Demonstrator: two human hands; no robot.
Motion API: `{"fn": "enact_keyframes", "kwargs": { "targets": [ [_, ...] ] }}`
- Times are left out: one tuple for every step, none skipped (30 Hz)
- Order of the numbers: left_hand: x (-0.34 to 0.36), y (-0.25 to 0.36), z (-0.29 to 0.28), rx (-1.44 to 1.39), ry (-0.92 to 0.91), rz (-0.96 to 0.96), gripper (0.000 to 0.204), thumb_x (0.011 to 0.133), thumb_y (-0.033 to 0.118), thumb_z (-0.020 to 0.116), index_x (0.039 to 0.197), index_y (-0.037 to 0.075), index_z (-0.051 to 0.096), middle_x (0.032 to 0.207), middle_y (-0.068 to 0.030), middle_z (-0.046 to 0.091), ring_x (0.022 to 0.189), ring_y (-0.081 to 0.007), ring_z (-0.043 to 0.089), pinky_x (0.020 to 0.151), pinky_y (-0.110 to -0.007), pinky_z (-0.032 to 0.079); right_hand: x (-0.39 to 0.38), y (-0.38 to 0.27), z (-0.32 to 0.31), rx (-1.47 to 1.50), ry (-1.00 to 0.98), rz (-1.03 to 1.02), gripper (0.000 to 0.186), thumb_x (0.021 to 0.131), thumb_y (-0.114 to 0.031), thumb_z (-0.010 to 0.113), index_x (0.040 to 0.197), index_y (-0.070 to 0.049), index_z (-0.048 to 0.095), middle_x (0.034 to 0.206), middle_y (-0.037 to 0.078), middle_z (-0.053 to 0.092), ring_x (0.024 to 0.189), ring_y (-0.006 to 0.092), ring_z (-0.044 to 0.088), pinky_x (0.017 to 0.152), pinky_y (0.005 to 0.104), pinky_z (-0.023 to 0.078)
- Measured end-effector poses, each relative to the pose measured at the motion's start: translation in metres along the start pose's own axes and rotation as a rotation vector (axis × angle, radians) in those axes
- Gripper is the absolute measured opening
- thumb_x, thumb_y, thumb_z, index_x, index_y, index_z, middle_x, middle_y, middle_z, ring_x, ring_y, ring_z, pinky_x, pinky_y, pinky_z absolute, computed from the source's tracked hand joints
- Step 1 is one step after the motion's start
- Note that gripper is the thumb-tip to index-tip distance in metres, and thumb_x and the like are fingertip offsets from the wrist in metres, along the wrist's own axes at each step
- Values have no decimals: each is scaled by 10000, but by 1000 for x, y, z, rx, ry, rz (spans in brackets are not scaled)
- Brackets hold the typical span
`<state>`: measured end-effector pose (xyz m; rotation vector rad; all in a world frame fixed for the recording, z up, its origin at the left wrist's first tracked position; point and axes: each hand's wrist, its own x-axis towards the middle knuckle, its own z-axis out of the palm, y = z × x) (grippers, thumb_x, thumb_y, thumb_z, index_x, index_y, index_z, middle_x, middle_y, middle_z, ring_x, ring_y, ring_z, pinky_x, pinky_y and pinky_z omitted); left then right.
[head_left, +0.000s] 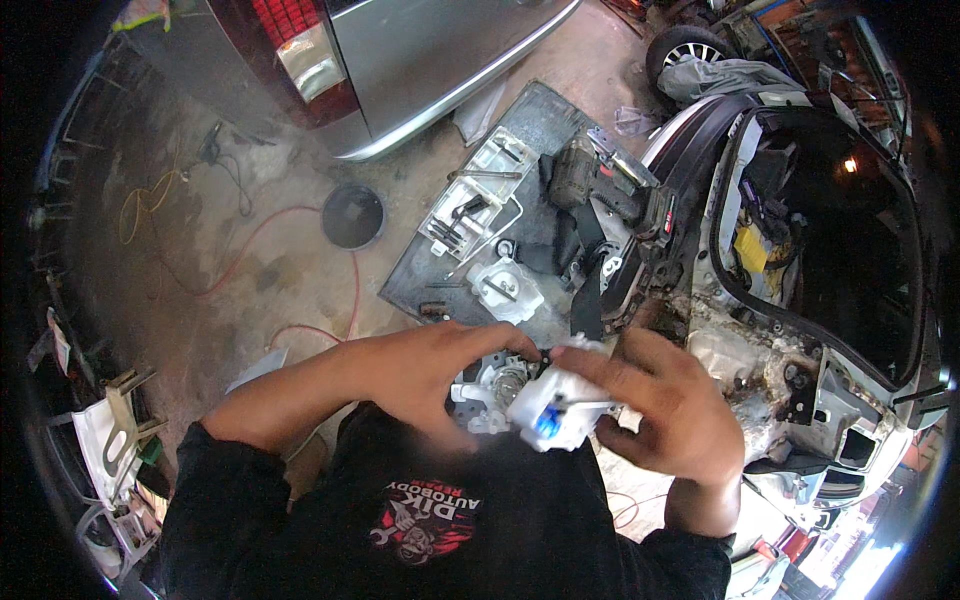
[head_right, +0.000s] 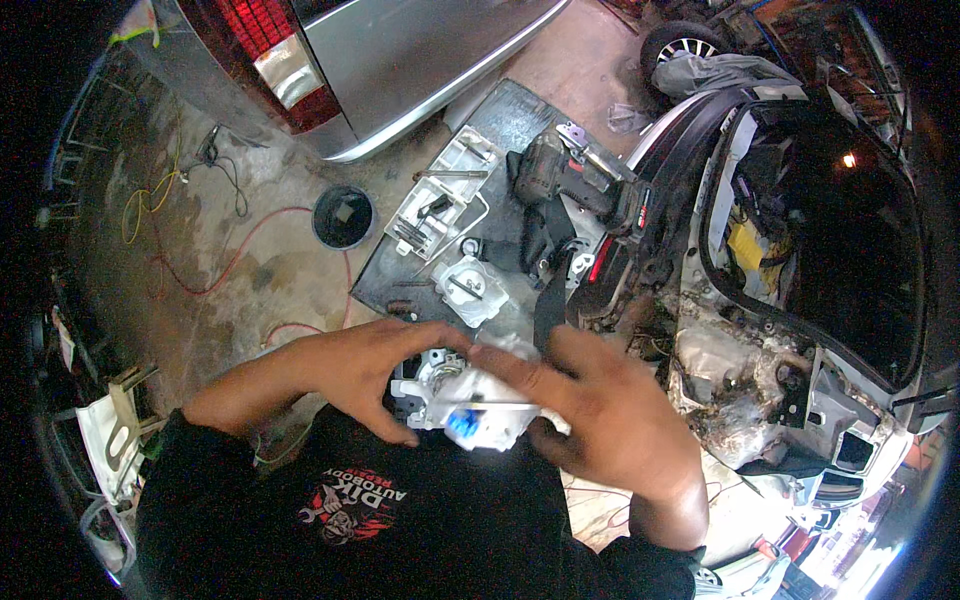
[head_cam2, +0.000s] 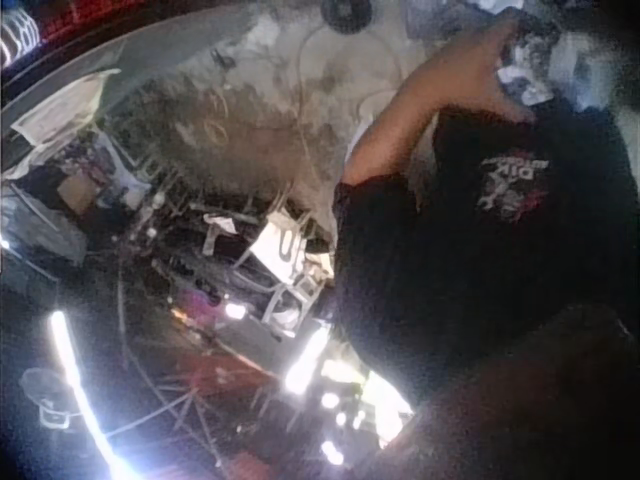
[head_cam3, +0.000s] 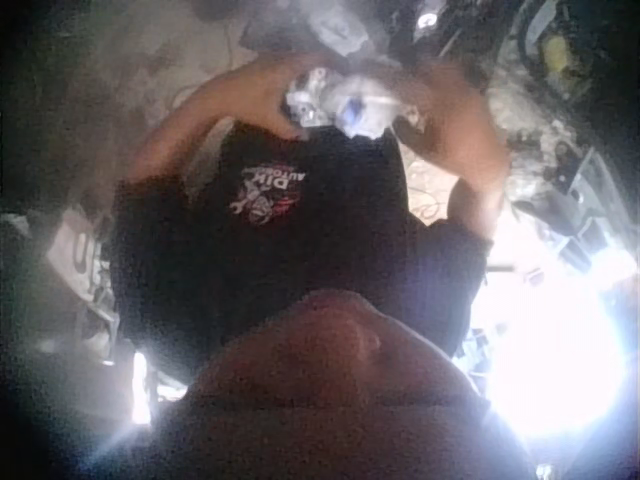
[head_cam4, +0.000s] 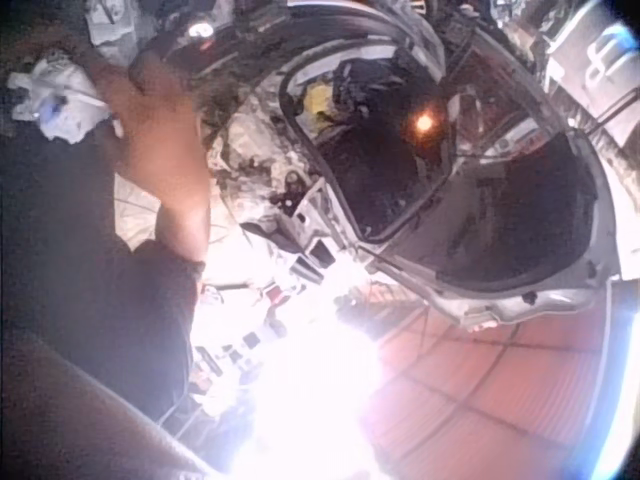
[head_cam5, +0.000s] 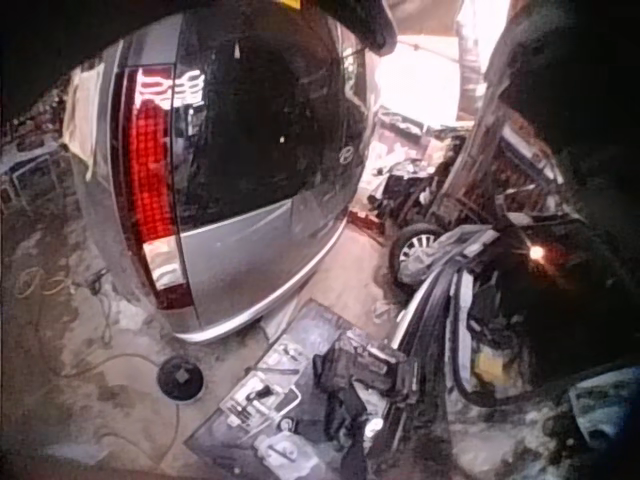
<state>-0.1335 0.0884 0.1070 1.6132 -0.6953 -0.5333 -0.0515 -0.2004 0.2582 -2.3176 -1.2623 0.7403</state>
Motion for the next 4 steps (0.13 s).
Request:
{"fn": "enact_keyframes", "kwargs": {
  "targets": [
    [3, 1, -1, -23, -40, -48, 1098, 709, 395, 1006, 1595, 45, 459, 1438, -247, 682, 1320, -451, 693, 1110, -518, 538, -1, -7, 0, -34, -34, -11, 856, 690, -52, 885, 1518, -190, 719, 931, 103, 567, 828, 328, 634, 708, 456, 533],
    [6, 2, -2, -47, -79, -95, 1111, 717, 401, 1012, 1607, 46, 450, 1487, -228, 657, 1376, -431, 663, 1160, -515, 510, -1, -13, 1, -104, -48, -18, 867, 689, -61, 894, 1526, -202, 715, 950, 99, 570, 834, 334, 636, 717, 468, 540],
    [7, 3, -2, -70, -114, -144, 1124, 724, 407, 1017, 1619, 47, 440, 1536, -209, 632, 1432, -411, 632, 1209, -513, 481, -2, -18, 3, -174, -63, -28, 878, 689, -69, 903, 1534, -214, 711, 968, 95, 573, 841, 340, 637, 726, 480, 548],
    [7, 5, -2, -67, -113, -143, 1124, 724, 407, 1017, 1619, 47, 440, 1536, -209, 632, 1432, -411, 632, 1209, -513, 481, -5, -19, 3, -218, -148, 7, 918, 785, -155, 888, 1627, -376, 595, 1066, 95, 570, 1004, 342, 667, 814, 490, 587]
  ]
}}
